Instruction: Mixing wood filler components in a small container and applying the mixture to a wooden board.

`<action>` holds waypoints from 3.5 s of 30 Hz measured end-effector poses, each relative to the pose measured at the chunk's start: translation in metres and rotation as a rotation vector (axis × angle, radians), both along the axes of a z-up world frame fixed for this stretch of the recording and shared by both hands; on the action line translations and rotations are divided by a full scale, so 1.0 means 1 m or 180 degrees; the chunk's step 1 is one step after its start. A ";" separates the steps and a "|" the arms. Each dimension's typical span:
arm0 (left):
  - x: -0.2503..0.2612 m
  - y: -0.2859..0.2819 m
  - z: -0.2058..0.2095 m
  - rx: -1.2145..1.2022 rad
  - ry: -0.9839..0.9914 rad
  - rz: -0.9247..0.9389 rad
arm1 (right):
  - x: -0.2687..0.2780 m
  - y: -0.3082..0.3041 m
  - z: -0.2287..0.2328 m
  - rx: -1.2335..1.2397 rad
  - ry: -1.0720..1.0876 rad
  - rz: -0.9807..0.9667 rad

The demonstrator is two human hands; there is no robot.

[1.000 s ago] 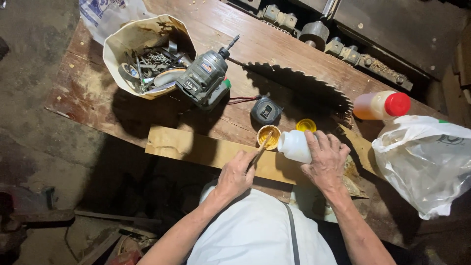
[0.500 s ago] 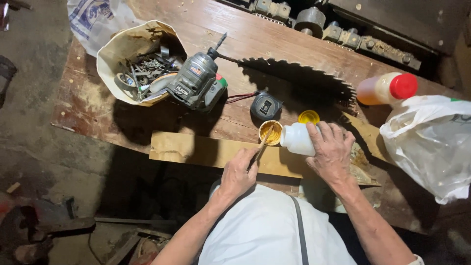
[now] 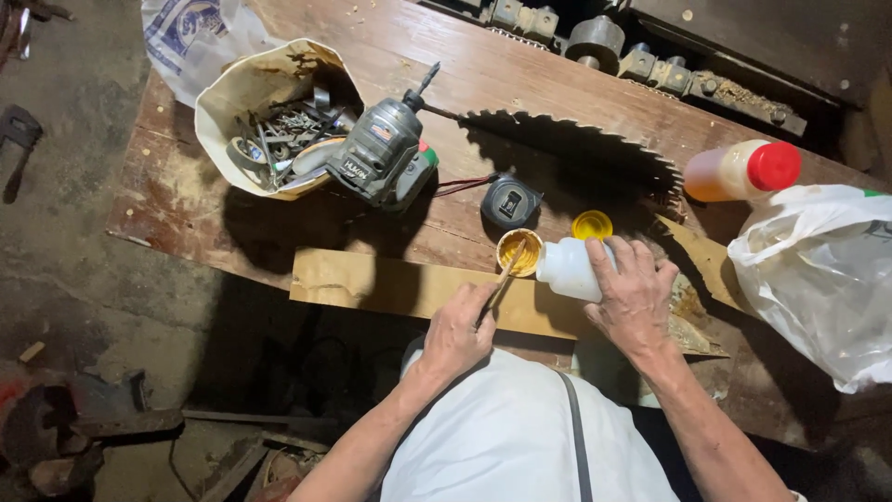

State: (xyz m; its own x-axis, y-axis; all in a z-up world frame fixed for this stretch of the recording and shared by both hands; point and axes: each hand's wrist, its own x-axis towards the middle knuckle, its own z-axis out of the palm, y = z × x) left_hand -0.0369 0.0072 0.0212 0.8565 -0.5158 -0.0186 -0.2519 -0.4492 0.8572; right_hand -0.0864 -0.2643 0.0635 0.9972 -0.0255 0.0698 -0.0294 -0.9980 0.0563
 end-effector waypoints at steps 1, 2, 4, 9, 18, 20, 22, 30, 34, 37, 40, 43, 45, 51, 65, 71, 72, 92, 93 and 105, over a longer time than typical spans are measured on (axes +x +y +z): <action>-0.001 0.000 0.000 -0.0003 0.0002 0.0013 | 0.000 0.001 0.000 -0.0003 0.0002 0.0013; -0.001 0.001 -0.001 0.0001 -0.0001 0.0018 | 0.000 0.001 0.000 0.0011 -0.0003 -0.0015; -0.002 0.000 -0.002 -0.0005 -0.0009 0.0032 | 0.000 0.002 0.000 0.0016 -0.0011 -0.0035; -0.002 0.002 -0.003 -0.0082 0.0026 0.0045 | -0.004 0.002 -0.010 0.0278 -0.0043 -0.0257; -0.002 0.001 -0.001 -0.0255 0.0261 0.0095 | -0.008 0.010 -0.007 0.0602 0.0204 -0.0558; -0.003 0.000 -0.006 -0.0275 0.0285 0.0110 | -0.008 0.011 -0.007 0.0635 0.0218 -0.0582; -0.003 -0.001 -0.008 -0.0297 0.0311 0.0123 | -0.008 0.011 -0.006 0.0667 0.0235 -0.0608; -0.003 -0.001 -0.016 -0.0435 0.0646 0.0188 | -0.005 0.015 -0.002 0.0721 0.0283 -0.0672; -0.001 -0.003 -0.015 -0.0428 0.0678 0.0189 | -0.006 0.014 -0.001 0.0767 0.0300 -0.0688; -0.002 -0.003 -0.018 -0.0448 0.0673 0.0205 | -0.007 0.012 -0.005 0.0746 0.0255 -0.0633; -0.002 -0.005 -0.016 -0.0500 0.0672 0.0214 | -0.007 0.012 -0.006 0.0726 0.0251 -0.0645; -0.004 -0.008 -0.019 -0.0546 0.0634 0.0240 | -0.007 0.015 -0.004 0.0798 0.0228 -0.0621; -0.003 -0.011 -0.017 -0.0629 0.0600 0.0259 | -0.008 0.015 -0.006 0.0774 0.0265 -0.0657; 0.008 -0.011 -0.001 -0.0715 0.1108 0.0345 | -0.009 0.015 -0.010 0.0788 0.0161 -0.0705; 0.013 -0.020 0.018 -0.1148 0.2006 0.0303 | -0.009 0.016 -0.009 0.0847 0.0257 -0.0720; 0.011 -0.027 0.017 -0.1158 0.2130 0.0401 | -0.006 0.024 -0.005 0.0861 0.0205 -0.0754; 0.010 -0.028 0.017 -0.1156 0.2176 0.0438 | -0.007 0.024 -0.006 0.0832 0.0186 -0.0751; 0.014 -0.033 0.018 -0.0188 0.1595 0.0215 | -0.003 0.017 0.004 0.2402 -0.1060 -0.0894; 0.016 -0.032 0.019 -0.0037 0.1446 0.0112 | -0.003 0.017 -0.001 0.2538 -0.1045 -0.0915; 0.025 -0.016 0.013 0.1233 -0.0221 -0.0605 | -0.010 0.012 -0.001 0.2406 -0.0754 -0.0849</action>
State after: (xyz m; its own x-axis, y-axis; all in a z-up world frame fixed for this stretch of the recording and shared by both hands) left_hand -0.0114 -0.0084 0.0346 0.7530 -0.6308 -0.1875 -0.4122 -0.6743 0.6128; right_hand -0.0962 -0.2527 0.0622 0.9122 -0.3828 0.1462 -0.1968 -0.7223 -0.6630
